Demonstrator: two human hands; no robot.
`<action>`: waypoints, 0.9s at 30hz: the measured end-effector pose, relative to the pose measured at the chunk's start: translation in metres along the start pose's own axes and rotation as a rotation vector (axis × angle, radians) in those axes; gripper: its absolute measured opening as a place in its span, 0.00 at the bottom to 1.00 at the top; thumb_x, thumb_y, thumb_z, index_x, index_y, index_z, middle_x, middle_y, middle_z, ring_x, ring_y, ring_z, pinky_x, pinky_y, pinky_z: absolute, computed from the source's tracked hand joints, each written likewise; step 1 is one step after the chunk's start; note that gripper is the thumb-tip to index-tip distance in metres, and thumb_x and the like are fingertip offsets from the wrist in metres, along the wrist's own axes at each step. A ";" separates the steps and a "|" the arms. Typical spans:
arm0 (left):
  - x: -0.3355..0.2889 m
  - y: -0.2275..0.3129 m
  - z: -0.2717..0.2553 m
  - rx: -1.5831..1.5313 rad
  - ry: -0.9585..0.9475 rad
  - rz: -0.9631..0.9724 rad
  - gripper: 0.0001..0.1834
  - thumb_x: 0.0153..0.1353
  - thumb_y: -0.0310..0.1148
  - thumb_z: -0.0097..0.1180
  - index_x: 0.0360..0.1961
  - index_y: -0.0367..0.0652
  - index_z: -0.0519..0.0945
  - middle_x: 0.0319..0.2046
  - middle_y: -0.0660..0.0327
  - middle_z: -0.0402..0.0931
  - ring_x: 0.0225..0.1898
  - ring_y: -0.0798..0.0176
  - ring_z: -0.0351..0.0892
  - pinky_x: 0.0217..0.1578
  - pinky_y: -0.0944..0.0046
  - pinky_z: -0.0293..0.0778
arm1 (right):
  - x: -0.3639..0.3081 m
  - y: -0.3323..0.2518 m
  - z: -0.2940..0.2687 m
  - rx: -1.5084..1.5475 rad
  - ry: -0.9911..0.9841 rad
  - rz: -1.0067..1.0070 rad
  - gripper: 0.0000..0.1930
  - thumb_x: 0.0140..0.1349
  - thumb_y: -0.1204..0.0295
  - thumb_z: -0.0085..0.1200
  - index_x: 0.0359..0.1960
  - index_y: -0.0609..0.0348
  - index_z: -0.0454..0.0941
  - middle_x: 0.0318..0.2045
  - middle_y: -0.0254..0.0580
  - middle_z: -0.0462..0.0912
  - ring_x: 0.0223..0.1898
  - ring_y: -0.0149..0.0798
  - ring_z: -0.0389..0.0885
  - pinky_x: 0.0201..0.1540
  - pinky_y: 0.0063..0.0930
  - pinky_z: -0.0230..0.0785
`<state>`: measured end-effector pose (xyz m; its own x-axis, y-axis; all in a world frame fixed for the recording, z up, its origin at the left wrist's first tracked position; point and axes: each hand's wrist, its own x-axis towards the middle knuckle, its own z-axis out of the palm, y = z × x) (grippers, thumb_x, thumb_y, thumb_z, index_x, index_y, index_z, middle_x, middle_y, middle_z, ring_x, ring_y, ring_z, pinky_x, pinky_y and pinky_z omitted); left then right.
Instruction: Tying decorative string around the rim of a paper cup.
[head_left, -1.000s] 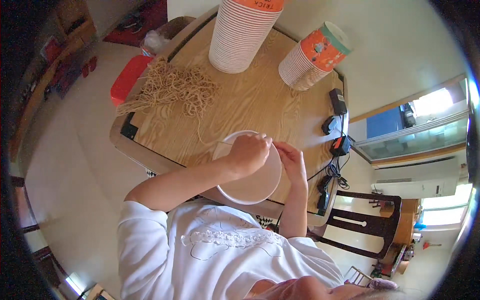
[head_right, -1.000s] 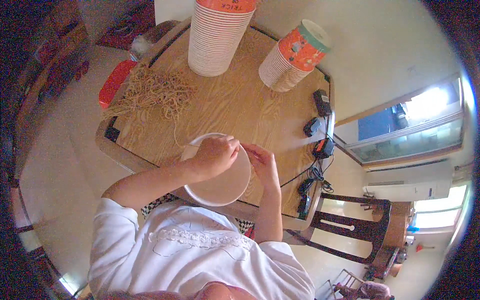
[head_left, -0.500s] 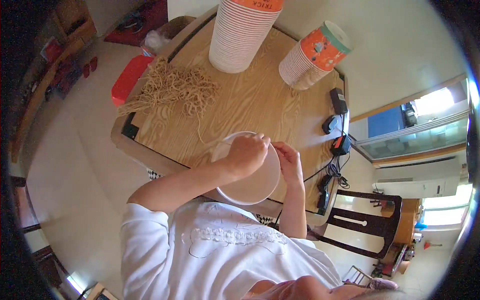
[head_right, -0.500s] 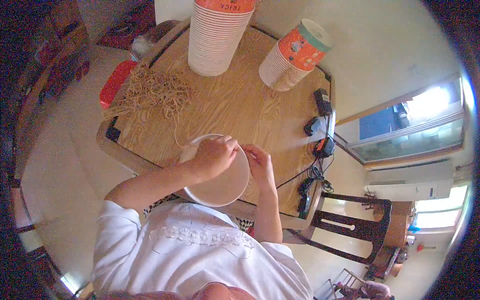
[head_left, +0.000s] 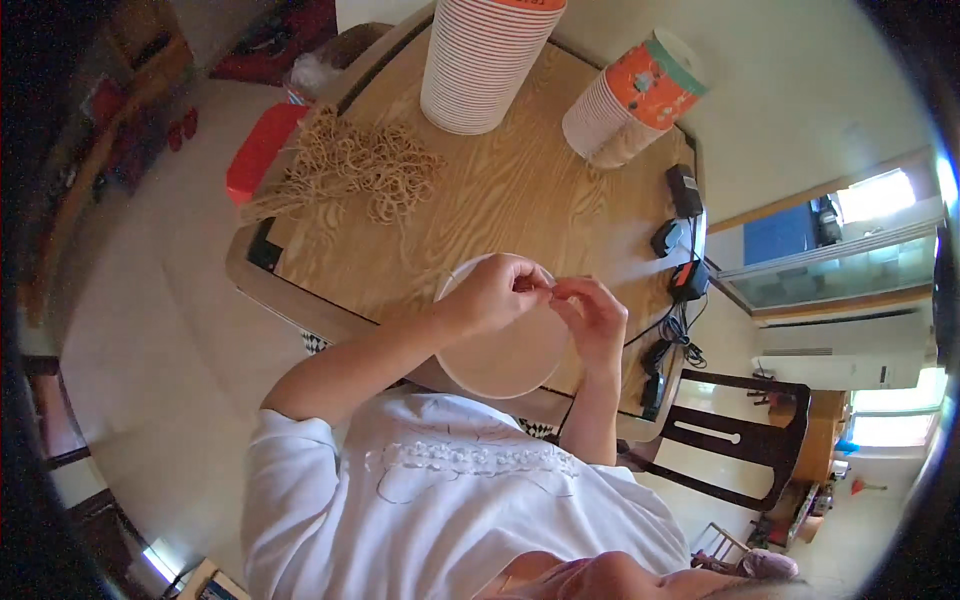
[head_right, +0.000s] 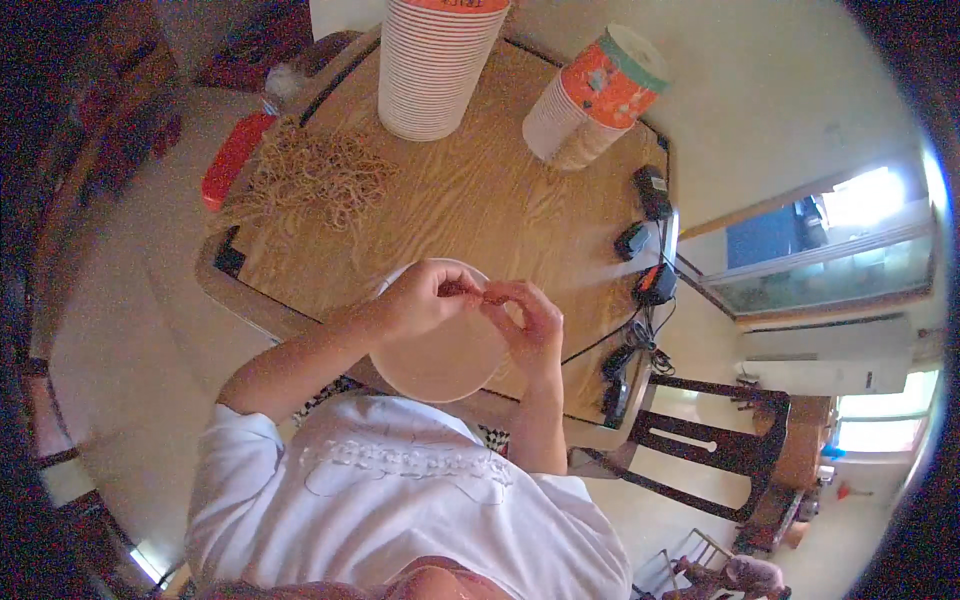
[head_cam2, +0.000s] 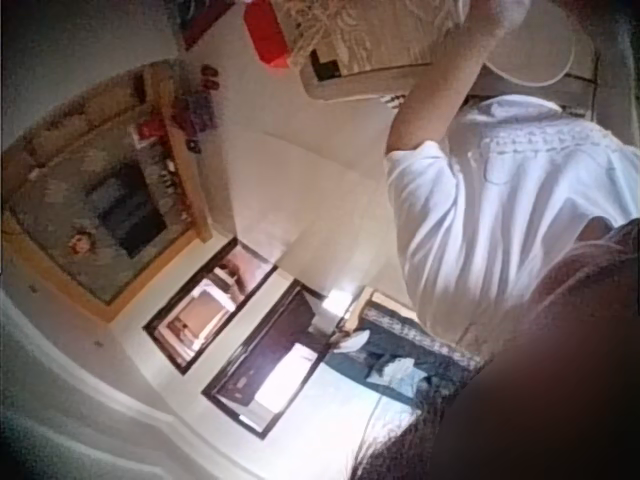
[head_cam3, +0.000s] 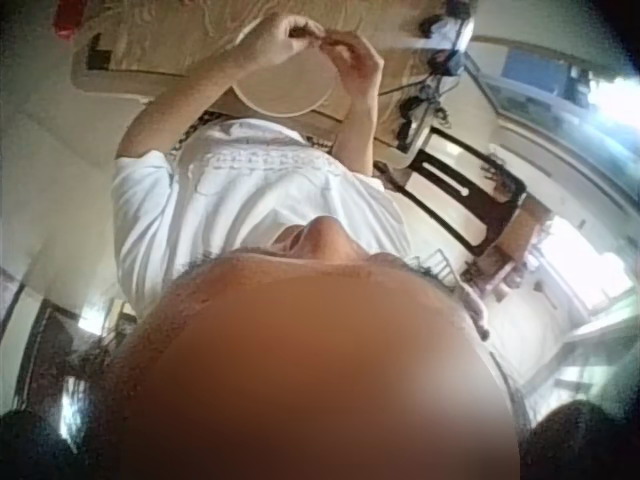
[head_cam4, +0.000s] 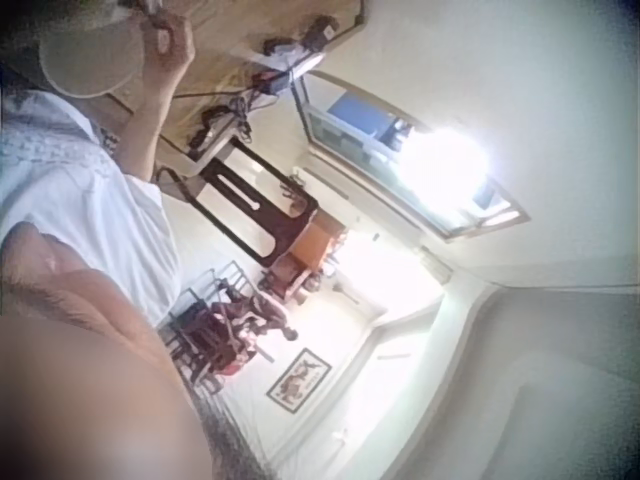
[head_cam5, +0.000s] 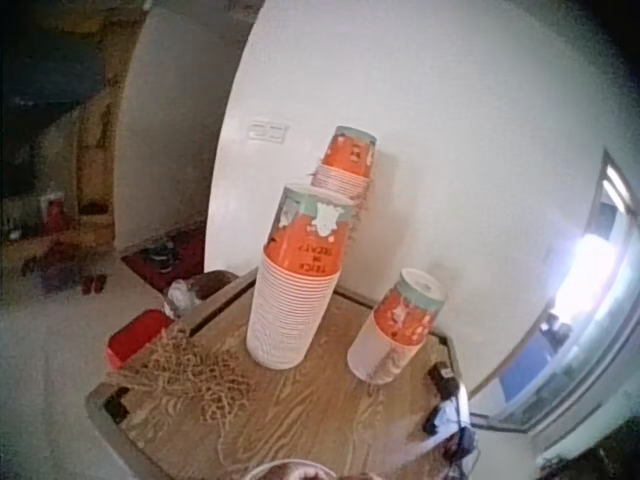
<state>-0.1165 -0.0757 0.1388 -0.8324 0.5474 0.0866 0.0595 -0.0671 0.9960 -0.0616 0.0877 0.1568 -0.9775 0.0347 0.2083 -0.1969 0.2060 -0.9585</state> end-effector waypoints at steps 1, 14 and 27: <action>0.001 0.000 0.000 -0.071 -0.018 -0.068 0.05 0.53 0.26 0.56 0.30 0.35 0.79 0.24 0.62 0.77 0.27 0.74 0.74 0.30 0.71 0.70 | 0.001 0.002 -0.002 -0.047 -0.007 -0.039 0.11 0.47 0.84 0.59 0.34 0.65 0.77 0.32 0.37 0.80 0.35 0.30 0.77 0.41 0.22 0.69; 0.002 0.006 0.000 -0.099 -0.054 -0.184 0.07 0.54 0.29 0.57 0.32 0.37 0.80 0.24 0.67 0.77 0.27 0.76 0.72 0.29 0.74 0.69 | -0.003 0.017 -0.007 -0.172 0.053 -0.095 0.05 0.49 0.82 0.56 0.29 0.63 0.76 0.28 0.38 0.77 0.32 0.33 0.75 0.37 0.23 0.67; 0.002 0.027 0.008 0.575 0.098 0.066 0.05 0.50 0.30 0.57 0.27 0.40 0.76 0.22 0.58 0.73 0.24 0.60 0.74 0.27 0.62 0.70 | 0.000 0.026 -0.006 -0.091 0.199 0.030 0.06 0.60 0.74 0.46 0.27 0.64 0.69 0.24 0.36 0.68 0.30 0.30 0.65 0.35 0.23 0.60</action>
<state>-0.1118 -0.0697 0.1661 -0.8622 0.4758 0.1740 0.3797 0.3796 0.8436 -0.0666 0.0988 0.1332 -0.9466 0.2331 0.2226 -0.1512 0.2888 -0.9454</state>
